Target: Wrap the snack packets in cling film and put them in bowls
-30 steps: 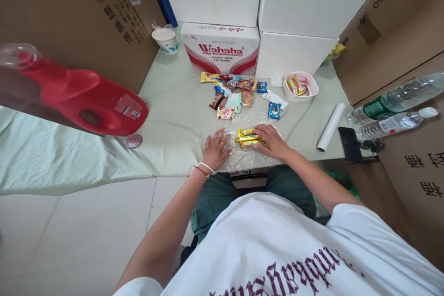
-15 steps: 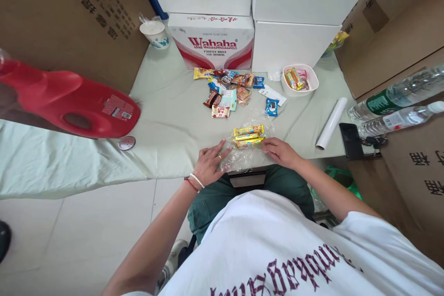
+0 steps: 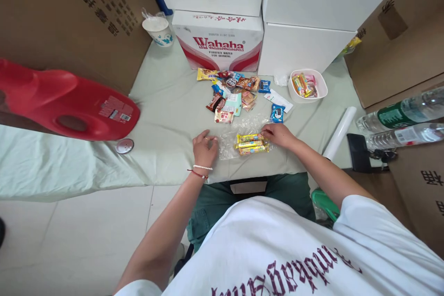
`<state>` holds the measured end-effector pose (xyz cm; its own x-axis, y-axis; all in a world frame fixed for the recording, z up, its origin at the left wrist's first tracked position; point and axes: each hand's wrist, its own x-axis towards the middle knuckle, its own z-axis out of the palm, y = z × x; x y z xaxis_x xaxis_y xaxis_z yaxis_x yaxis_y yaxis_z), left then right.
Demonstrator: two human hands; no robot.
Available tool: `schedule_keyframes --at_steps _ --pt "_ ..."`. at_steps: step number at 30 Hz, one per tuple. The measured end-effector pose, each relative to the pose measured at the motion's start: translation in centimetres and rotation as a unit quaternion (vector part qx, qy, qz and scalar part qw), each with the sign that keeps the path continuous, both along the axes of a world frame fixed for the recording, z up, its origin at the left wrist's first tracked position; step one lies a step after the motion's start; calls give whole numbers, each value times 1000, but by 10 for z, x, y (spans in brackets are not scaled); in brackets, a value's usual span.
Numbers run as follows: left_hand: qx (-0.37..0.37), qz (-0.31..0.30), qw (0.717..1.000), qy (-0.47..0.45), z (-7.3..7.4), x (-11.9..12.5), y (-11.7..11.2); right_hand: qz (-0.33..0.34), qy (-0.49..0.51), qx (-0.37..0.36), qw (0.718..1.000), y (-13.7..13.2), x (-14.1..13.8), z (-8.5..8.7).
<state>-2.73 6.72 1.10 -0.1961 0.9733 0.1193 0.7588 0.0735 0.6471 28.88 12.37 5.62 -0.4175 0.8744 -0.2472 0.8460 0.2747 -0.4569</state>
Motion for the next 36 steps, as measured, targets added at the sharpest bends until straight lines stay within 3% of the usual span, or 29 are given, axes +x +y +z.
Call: schedule_keyframes --at_steps 4,6,7,9,11,12,14,18,20,22,26,30,33,36 --pt "144 142 979 32 16 2 -26 -38 -60 16 997 1 -5 -5" --pt "209 145 966 51 19 5 -54 -39 -76 22 996 0 -8 -6" --pt "231 105 965 60 19 9 -69 -36 -82 24 996 0 -9 -6" --pt "250 -42 964 87 17 20 -97 -30 -90 27 995 -1 -10 -7" --pt "223 -194 949 107 16 36 -112 -27 -93 30 995 -1 -11 -7" --pt "197 -241 944 110 16 44 -113 -26 -95 31 995 -2 -11 -7" --pt "134 -254 952 101 18 57 -103 -24 -94 34 995 -2 -11 -7" --pt "21 -73 996 41 21 60 -58 -24 -83 28 996 -5 -10 -7" --pt "-16 7 1000 19 18 55 -37 -27 -79 25 996 -7 -9 -8" --pt "-29 38 999 20 14 50 -20 -29 -80 26 996 -8 -10 -8" --pt "-38 -22 999 32 16 53 2 -28 -92 29 995 -9 -13 -8" --pt "-89 -103 989 54 31 68 11 -24 -98 32 994 -10 -15 -8" --pt "-86 -124 985 84 39 82 11 -31 -100 31 994 -11 -15 -8" --pt "-88 -98 988 84 34 82 15 -34 -106 31 993 -11 -16 -8"
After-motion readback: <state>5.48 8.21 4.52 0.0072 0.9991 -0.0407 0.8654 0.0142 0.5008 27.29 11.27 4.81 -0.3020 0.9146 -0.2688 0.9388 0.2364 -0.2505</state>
